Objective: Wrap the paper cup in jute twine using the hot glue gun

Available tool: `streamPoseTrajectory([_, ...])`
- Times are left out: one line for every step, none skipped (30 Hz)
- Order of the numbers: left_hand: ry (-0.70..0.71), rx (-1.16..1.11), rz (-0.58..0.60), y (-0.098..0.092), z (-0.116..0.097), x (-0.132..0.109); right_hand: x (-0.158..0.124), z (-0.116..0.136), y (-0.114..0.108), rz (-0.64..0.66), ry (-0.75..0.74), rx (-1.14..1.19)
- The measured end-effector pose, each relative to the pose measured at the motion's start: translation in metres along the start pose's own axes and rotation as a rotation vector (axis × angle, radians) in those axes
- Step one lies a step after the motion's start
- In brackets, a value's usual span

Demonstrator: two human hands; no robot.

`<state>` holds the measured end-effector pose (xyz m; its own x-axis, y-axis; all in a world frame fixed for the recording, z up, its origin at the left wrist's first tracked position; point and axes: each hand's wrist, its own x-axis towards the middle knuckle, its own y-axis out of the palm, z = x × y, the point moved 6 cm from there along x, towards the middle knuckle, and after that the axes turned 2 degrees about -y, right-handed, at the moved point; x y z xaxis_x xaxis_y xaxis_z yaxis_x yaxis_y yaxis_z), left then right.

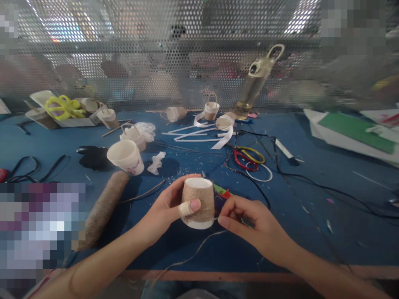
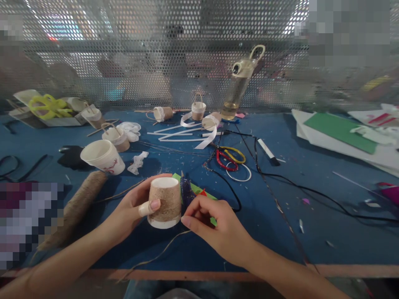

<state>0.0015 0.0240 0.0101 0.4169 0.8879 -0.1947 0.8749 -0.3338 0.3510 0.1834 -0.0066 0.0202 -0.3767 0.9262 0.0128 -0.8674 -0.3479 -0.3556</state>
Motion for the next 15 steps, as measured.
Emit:
streamPoseTrajectory([-0.002,-0.001,0.003,0.0001,0.0002,-0.0002,0.0001,0.0002,0.0001,0.001,0.003,-0.001])
streamPoseTrajectory([-0.003,-0.002,0.007,0.0003,0.0003,-0.0004,0.0002,0.0006,0.0001,0.001,0.002,-0.001])
streamPoseTrajectory([-0.002,-0.003,0.009,0.0005,0.0002,-0.0007,0.0004,0.0012,0.0001,0.001,-0.001,-0.001])
streamPoseTrajectory([0.000,-0.004,0.010,0.0006,0.0000,-0.0009,0.0006,0.0017,0.0001,0.001,-0.003,-0.003])
streamPoseTrajectory([0.000,-0.006,0.011,0.0008,0.0000,-0.0010,0.0008,0.0023,0.0001,0.001,-0.007,-0.006])
streamPoseTrajectory([0.001,-0.009,0.013,0.0010,-0.0001,-0.0011,0.0010,0.0028,0.0000,0.001,-0.011,-0.009])
streamPoseTrajectory([0.001,-0.012,0.016,0.0012,0.0000,-0.0012,0.0011,0.0031,0.0000,0.002,-0.014,-0.012])
streamPoseTrajectory([0.000,-0.014,0.019,0.0013,0.0002,-0.0011,0.0012,0.0033,-0.0001,0.001,-0.017,-0.015])
streamPoseTrajectory([-0.002,-0.016,0.024,0.0015,0.0005,-0.0010,0.0011,0.0034,-0.0001,0.000,-0.018,-0.020])
streamPoseTrajectory([-0.001,-0.018,0.027,0.0015,0.0007,-0.0008,0.0010,0.0034,-0.0002,-0.001,-0.020,-0.025])
streamPoseTrajectory([0.002,-0.020,0.029,0.0014,0.0008,-0.0006,0.0009,0.0034,-0.0002,-0.003,-0.021,-0.029])
streamPoseTrajectory([0.006,-0.021,0.028,0.0012,0.0009,-0.0004,0.0008,0.0034,-0.0002,-0.005,-0.022,-0.033])
streamPoseTrajectory([0.007,-0.021,0.028,0.0012,0.0011,-0.0001,0.0008,0.0033,-0.0002,-0.008,-0.023,-0.037])
streamPoseTrajectory([0.008,-0.022,0.026,0.0012,0.0012,0.0002,0.0007,0.0034,-0.0001,-0.010,-0.026,-0.038])
streamPoseTrajectory([0.006,-0.022,0.023,0.0012,0.0013,0.0004,0.0006,0.0034,-0.0001,-0.013,-0.030,-0.040])
